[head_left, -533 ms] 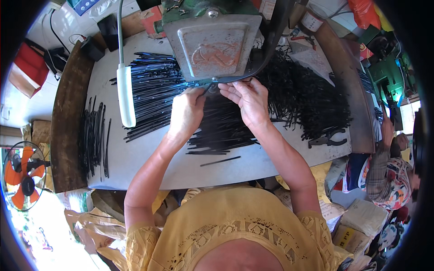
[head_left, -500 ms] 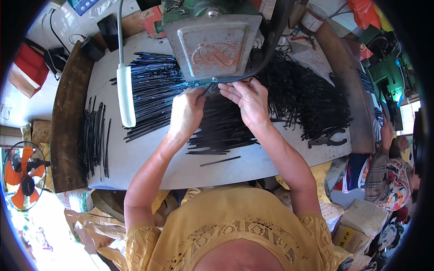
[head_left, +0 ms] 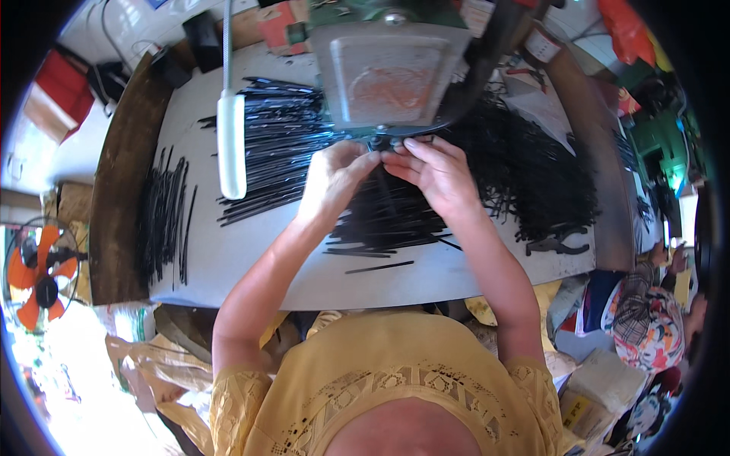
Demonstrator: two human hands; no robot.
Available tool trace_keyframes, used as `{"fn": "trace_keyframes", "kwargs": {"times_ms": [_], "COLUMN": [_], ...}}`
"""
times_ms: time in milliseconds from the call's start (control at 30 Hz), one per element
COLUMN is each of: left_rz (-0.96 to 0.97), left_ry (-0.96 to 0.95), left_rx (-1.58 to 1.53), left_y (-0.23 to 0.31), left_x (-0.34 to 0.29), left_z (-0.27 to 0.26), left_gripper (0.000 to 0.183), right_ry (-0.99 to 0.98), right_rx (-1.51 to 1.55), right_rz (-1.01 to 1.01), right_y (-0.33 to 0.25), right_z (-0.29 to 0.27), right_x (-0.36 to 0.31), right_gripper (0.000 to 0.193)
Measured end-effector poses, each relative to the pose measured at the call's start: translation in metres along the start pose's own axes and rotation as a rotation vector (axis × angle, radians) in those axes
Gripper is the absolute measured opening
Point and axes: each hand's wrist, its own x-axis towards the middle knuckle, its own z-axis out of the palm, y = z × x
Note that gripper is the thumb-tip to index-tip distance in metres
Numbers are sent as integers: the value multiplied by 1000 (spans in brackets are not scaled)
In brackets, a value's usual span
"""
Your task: The person repeatedly picks up plastic rods from a pile and positions them under a riveting machine to fasten components onto them by hand and with the machine.
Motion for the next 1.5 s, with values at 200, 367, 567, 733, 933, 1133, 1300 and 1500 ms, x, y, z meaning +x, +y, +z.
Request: {"fn": "trace_keyframes", "kwargs": {"times_ms": [200,367,567,733,933,1133,1300,1500], "left_rz": [-188,-206,19,532,700,654,629,628], "left_ry": [-102,-113,-227,279,179,177,189,228], "left_rx": [-702,-860,-258,1273,1174,815,843,775], "left_y": [-9,-12,-16,-50,-45,-20,-24,-24], "left_x": [-19,-34,-51,-42,-34,-17,-3,0], "left_z": [18,27,14,-68,-77,-42,-20,-15], "left_gripper": [7,7,5,15,14,17,24,22], "right_ry": [86,122,123,93,12,-35,-46,-80], "right_rx": [-387,-103,-368,-471,-483,-469,-484,-479], "right_rz": [-21,-86,-237,-42,94,147,154,170], "right_y": [-28,-22,8,-8,-7,-3,0,1], "right_z": [0,12,14,-4,-2,9,11,12], "right_x": [-30,-51,-53,-48,-34,-12,0,3], "right_gripper": [11,10,10,17,25,26,26,25]}}
